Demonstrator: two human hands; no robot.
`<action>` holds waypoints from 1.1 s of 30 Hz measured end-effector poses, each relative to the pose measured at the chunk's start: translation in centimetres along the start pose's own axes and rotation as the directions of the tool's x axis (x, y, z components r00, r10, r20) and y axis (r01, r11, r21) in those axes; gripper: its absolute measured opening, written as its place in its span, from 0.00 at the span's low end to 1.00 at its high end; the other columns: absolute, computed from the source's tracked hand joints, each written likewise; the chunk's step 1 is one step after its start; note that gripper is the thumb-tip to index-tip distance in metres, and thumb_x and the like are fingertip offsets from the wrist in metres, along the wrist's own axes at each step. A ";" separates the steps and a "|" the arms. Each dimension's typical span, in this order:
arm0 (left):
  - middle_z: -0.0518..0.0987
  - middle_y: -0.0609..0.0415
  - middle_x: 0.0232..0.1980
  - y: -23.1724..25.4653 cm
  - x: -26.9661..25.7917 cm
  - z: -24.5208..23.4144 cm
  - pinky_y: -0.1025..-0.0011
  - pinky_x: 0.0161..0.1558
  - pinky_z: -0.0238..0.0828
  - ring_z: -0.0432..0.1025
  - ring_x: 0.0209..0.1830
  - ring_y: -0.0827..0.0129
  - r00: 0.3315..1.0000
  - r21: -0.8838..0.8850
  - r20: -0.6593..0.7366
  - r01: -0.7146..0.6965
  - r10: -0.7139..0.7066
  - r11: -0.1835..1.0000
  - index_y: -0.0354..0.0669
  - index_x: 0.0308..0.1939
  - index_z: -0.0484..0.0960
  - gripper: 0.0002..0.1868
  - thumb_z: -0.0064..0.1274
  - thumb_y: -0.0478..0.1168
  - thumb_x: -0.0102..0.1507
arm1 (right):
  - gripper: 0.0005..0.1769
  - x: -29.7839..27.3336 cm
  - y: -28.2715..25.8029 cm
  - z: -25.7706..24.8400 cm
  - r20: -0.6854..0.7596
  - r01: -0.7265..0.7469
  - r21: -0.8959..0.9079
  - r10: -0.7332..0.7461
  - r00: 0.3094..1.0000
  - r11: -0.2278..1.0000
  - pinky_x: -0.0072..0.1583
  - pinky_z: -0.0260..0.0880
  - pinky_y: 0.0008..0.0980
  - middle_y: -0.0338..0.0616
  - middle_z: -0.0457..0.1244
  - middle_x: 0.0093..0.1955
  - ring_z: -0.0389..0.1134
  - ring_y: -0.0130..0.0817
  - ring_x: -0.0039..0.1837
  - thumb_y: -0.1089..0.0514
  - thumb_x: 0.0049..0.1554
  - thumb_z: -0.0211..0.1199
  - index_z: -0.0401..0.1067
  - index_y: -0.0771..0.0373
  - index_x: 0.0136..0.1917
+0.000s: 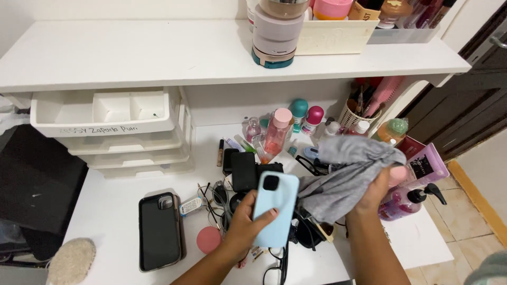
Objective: Cleaning several different phone cases with a cloth on a vanity desk.
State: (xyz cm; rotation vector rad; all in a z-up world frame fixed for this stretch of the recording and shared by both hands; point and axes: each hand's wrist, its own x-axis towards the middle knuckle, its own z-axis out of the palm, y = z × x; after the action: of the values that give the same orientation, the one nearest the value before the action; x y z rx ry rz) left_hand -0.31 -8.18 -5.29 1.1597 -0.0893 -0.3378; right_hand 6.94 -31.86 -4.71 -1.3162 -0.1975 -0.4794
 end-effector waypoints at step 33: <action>0.70 0.54 0.70 -6.0 1.6 -1.0 0.70 0.69 0.64 0.67 0.71 0.71 0.941 -0.278 0.257 0.291 -0.221 0.916 0.44 0.74 0.59 0.32 0.32 0.58 0.71 | 0.28 -5.3 -2.8 7.1 0.655 0.814 -0.483 -0.482 0.581 0.324 0.66 0.51 0.58 0.44 0.60 0.62 0.56 0.52 0.65 0.51 0.45 0.71 0.67 0.55 0.58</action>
State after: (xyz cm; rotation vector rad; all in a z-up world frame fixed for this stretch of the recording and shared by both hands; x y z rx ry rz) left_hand 0.14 -9.90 -11.33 0.8148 -0.0734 -0.6914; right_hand 1.87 -24.38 -2.60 -2.1771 -1.0458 -1.0980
